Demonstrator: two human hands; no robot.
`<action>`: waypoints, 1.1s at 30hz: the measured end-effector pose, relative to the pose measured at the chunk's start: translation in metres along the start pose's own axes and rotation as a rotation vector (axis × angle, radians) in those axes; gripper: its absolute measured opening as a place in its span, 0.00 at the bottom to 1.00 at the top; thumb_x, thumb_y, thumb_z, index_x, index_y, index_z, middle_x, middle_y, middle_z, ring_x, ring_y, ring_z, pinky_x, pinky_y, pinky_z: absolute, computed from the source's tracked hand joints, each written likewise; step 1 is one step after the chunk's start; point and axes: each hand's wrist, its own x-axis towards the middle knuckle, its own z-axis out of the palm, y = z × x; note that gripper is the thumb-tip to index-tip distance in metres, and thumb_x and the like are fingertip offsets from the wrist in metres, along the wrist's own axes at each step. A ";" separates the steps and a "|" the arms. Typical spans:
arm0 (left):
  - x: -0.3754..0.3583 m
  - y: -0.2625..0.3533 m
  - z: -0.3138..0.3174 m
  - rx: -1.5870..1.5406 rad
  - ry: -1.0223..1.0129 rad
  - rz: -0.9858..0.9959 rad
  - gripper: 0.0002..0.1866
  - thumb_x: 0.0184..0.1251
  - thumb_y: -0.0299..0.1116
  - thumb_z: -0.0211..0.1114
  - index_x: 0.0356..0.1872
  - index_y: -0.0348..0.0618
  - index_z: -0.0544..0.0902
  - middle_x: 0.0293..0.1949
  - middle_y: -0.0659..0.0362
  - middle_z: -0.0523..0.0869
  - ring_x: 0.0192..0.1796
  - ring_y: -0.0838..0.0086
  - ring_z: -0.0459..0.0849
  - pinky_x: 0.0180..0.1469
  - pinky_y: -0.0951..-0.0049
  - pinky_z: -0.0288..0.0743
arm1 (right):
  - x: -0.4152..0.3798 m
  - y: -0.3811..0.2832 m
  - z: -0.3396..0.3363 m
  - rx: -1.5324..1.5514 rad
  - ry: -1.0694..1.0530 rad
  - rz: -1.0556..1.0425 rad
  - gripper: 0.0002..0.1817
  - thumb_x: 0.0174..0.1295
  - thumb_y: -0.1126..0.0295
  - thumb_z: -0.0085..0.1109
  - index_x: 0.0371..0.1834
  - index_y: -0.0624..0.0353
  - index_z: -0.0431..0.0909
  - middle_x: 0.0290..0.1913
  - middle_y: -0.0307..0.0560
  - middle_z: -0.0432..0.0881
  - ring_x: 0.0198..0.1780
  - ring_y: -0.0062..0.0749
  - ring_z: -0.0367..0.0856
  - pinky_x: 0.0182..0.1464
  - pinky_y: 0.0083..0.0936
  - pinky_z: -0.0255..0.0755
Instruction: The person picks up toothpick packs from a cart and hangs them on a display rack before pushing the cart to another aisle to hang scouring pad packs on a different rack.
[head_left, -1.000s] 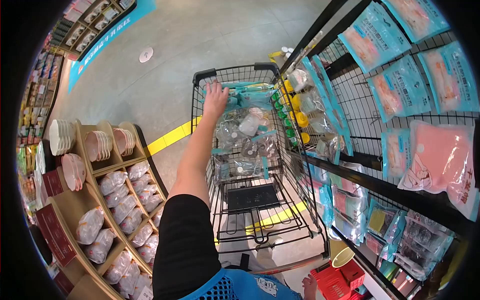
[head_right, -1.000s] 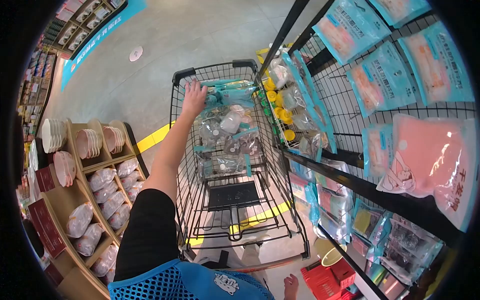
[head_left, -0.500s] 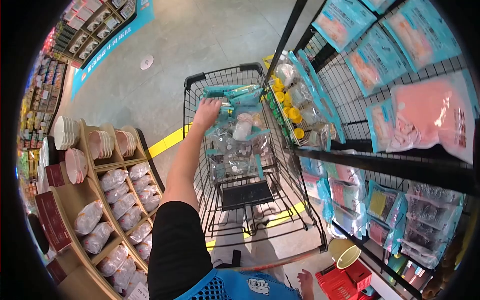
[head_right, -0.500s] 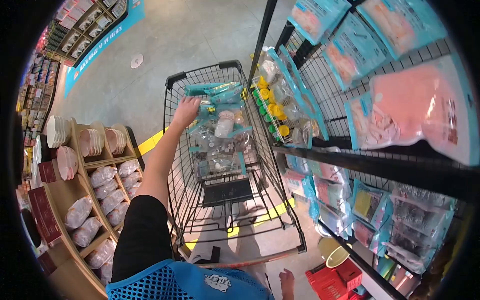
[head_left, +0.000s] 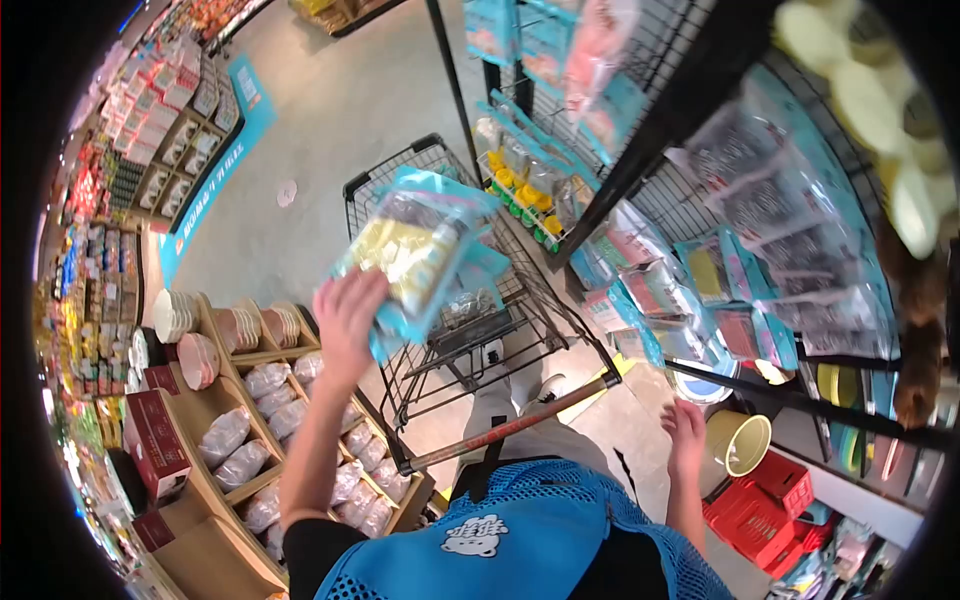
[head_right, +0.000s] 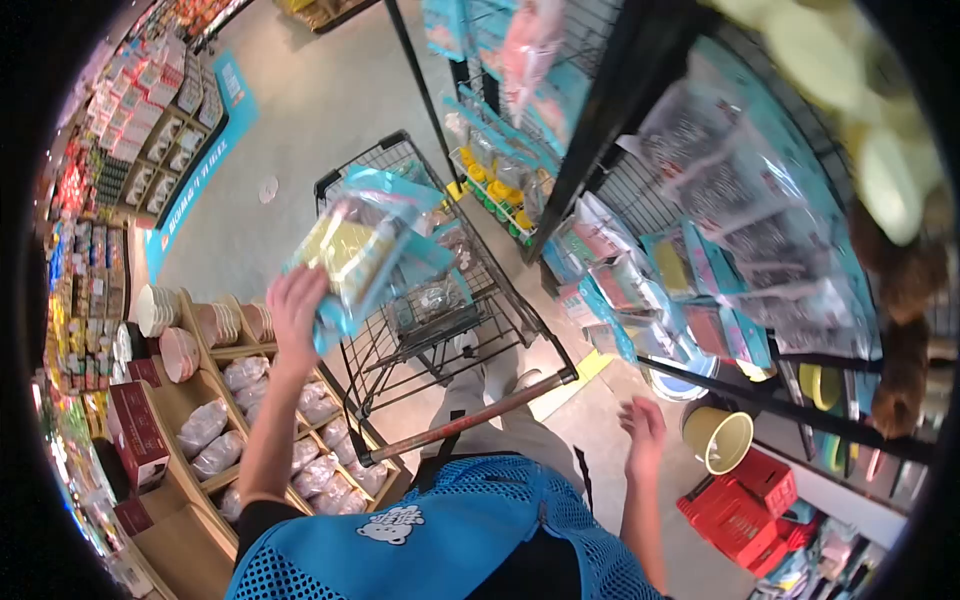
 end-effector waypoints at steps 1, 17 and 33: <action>-0.006 0.026 -0.011 -0.042 0.036 0.026 0.20 0.56 0.33 0.59 0.52 0.50 0.78 0.55 0.61 0.80 0.60 0.62 0.74 0.65 0.54 0.56 | -0.003 -0.020 0.017 0.074 -0.090 -0.006 0.16 0.67 0.64 0.50 0.53 0.60 0.73 0.43 0.45 0.81 0.42 0.27 0.79 0.45 0.23 0.72; -0.052 0.172 -0.045 -0.225 -0.153 0.543 0.21 0.60 0.36 0.57 0.57 0.59 0.77 0.62 0.63 0.73 0.64 0.65 0.69 0.68 0.47 0.50 | -0.092 -0.061 0.127 0.901 -0.370 0.062 0.33 0.59 0.79 0.56 0.66 0.49 0.54 0.58 0.48 0.71 0.58 0.39 0.72 0.58 0.37 0.72; -0.300 0.030 0.144 -0.728 -1.361 0.220 0.32 0.52 0.55 0.62 0.51 0.39 0.72 0.48 0.40 0.80 0.53 0.48 0.78 0.54 0.55 0.71 | -0.229 0.023 0.161 0.896 0.161 -0.331 0.30 0.60 0.72 0.52 0.67 0.50 0.55 0.59 0.50 0.71 0.58 0.42 0.74 0.58 0.40 0.72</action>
